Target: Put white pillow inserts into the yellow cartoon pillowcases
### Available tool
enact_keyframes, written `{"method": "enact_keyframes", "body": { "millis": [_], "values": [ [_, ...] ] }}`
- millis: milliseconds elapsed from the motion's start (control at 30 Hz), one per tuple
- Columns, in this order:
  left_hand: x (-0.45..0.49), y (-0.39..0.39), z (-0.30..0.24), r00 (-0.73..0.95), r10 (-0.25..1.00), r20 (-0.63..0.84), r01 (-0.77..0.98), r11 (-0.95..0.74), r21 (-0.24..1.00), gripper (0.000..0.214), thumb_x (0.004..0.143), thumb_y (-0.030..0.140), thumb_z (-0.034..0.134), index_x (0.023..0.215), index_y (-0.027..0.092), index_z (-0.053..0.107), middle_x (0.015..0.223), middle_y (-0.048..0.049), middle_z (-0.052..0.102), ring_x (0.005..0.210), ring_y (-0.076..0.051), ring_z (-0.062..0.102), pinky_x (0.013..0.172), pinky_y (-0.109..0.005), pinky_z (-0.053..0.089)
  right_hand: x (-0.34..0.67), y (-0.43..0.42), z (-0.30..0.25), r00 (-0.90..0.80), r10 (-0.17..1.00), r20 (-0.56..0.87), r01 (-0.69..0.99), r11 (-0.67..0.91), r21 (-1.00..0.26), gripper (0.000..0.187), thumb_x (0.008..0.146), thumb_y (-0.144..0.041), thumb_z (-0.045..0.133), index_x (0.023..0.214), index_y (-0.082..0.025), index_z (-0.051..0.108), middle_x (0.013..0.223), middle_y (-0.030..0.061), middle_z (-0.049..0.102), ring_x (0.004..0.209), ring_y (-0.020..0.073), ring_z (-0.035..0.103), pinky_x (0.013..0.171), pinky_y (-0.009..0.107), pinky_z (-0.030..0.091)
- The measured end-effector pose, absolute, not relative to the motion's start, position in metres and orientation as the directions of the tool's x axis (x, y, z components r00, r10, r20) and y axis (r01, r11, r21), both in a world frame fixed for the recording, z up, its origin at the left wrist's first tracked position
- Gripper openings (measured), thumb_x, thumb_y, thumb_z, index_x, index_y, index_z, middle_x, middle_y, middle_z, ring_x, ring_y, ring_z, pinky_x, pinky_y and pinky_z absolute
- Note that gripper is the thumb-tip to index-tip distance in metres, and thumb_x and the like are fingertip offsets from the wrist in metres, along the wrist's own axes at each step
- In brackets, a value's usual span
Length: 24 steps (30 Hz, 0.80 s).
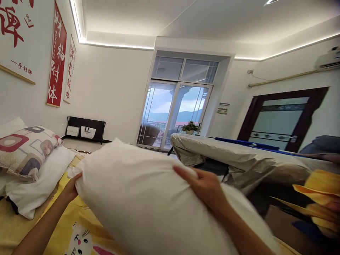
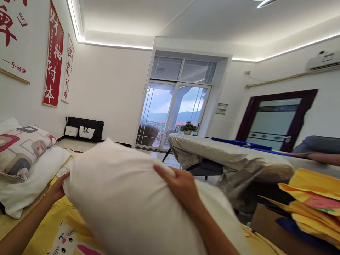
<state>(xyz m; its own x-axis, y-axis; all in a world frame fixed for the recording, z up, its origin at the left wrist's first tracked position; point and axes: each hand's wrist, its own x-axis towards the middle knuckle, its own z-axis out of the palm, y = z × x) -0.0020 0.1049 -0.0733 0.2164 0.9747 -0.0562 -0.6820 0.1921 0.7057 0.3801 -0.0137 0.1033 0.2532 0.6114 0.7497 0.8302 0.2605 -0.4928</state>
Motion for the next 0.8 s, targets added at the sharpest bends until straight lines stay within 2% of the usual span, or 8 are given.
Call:
{"method": "enact_keyframes", "body": {
  "millis": [167, 200, 267, 367, 433, 533, 667, 800],
  "values": [
    [0.010, 0.093, -0.070, 0.297, 0.952, 0.081, -0.713, 0.164, 0.681, 0.044, 0.065, 0.007, 0.063, 0.109, 0.011, 0.062, 0.107, -0.0108, 0.068, 0.106, -0.026, 0.061, 0.098, -0.036, 0.046, 0.390, -0.062, 0.120, 0.187, 0.161, 0.969, 0.921, 0.315, -0.230, 0.033, 0.082, -0.051, 0.042, 0.064, -0.028, 0.058, 0.064, 0.0067, 0.056, 0.069, 0.0250, 0.055, 0.074, 0.040, 0.043],
    [0.014, 0.091, -0.074, 0.293, 0.954, 0.067, -0.710, 0.170, 0.684, 0.046, 0.063, 0.005, 0.061, 0.108, 0.010, 0.062, 0.105, -0.0112, 0.069, 0.107, -0.026, 0.061, 0.098, -0.037, 0.046, 0.395, -0.064, 0.113, 0.154, 0.126, 0.980, 0.933, 0.307, -0.186, 0.034, 0.084, -0.049, 0.038, 0.067, -0.029, 0.058, 0.067, 0.0079, 0.057, 0.072, 0.0261, 0.055, 0.077, 0.041, 0.042],
    [0.023, 0.084, -0.082, 0.267, 0.963, 0.029, -0.697, 0.172, 0.696, 0.045, 0.062, 0.006, 0.061, 0.107, 0.010, 0.062, 0.104, -0.0118, 0.069, 0.110, -0.028, 0.059, 0.098, -0.038, 0.046, 0.402, -0.061, 0.096, 0.098, 0.207, 0.973, 0.955, 0.255, -0.151, 0.034, 0.084, -0.049, 0.036, 0.073, -0.028, 0.061, 0.071, 0.0099, 0.061, 0.073, 0.0271, 0.056, 0.076, 0.043, 0.043],
    [0.040, 0.067, -0.095, 0.207, 0.978, 0.039, -0.640, 0.105, 0.761, 0.043, 0.069, 0.022, 0.066, 0.111, 0.014, 0.061, 0.114, -0.0126, 0.066, 0.117, -0.029, 0.054, 0.099, -0.041, 0.044, 0.393, -0.045, 0.069, 0.047, 0.445, 0.894, 0.979, 0.157, -0.129, 0.046, 0.081, -0.057, 0.037, 0.087, -0.021, 0.065, 0.084, 0.0145, 0.066, 0.082, 0.0298, 0.059, 0.079, 0.046, 0.044],
    [0.048, 0.055, -0.099, 0.156, 0.986, 0.063, -0.576, 0.038, 0.816, 0.050, 0.068, 0.029, 0.070, 0.115, 0.016, 0.060, 0.122, -0.0138, 0.062, 0.121, -0.031, 0.050, 0.101, -0.042, 0.041, 0.373, -0.031, 0.060, 0.004, 0.543, 0.839, 0.967, 0.212, -0.141, 0.057, 0.083, -0.059, 0.030, 0.107, -0.018, 0.062, 0.104, 0.0160, 0.065, 0.100, 0.0306, 0.057, 0.090, 0.049, 0.040],
    [0.050, 0.045, -0.103, 0.112, 0.990, 0.087, -0.482, -0.023, 0.876, 0.063, 0.058, 0.026, 0.079, 0.117, 0.016, 0.060, 0.127, -0.0161, 0.058, 0.126, -0.033, 0.045, 0.104, -0.043, 0.037, 0.336, -0.006, 0.073, 0.005, 0.640, 0.769, 0.914, 0.309, -0.263, 0.064, 0.085, -0.061, 0.026, 0.132, -0.022, 0.046, 0.132, 0.0115, 0.053, 0.123, 0.0284, 0.045, 0.104, 0.052, 0.028],
    [0.040, 0.041, -0.106, 0.138, 0.989, 0.057, -0.399, 0.003, 0.917, 0.065, 0.050, 0.017, 0.082, 0.113, 0.016, 0.063, 0.124, -0.0183, 0.059, 0.127, -0.037, 0.042, 0.105, -0.048, 0.034, 0.292, 0.019, 0.113, 0.111, 0.733, 0.671, 0.792, 0.343, -0.506, 0.078, 0.079, -0.071, 0.034, 0.141, -0.022, 0.033, 0.143, 0.0132, 0.041, 0.132, 0.0314, 0.036, 0.107, 0.054, 0.021],
    [0.036, 0.039, -0.113, 0.023, 0.997, 0.078, -0.404, -0.062, 0.913, 0.056, 0.055, 0.016, 0.080, 0.108, 0.017, 0.064, 0.121, -0.0174, 0.061, 0.133, -0.036, 0.034, 0.108, -0.050, 0.030, 0.242, 0.021, 0.125, -0.214, 0.820, 0.531, 0.677, 0.516, -0.525, 0.089, 0.077, -0.071, 0.043, 0.148, -0.025, 0.016, 0.135, 0.0111, 0.051, 0.126, 0.0295, 0.044, 0.106, 0.049, 0.026]
  ]
}}
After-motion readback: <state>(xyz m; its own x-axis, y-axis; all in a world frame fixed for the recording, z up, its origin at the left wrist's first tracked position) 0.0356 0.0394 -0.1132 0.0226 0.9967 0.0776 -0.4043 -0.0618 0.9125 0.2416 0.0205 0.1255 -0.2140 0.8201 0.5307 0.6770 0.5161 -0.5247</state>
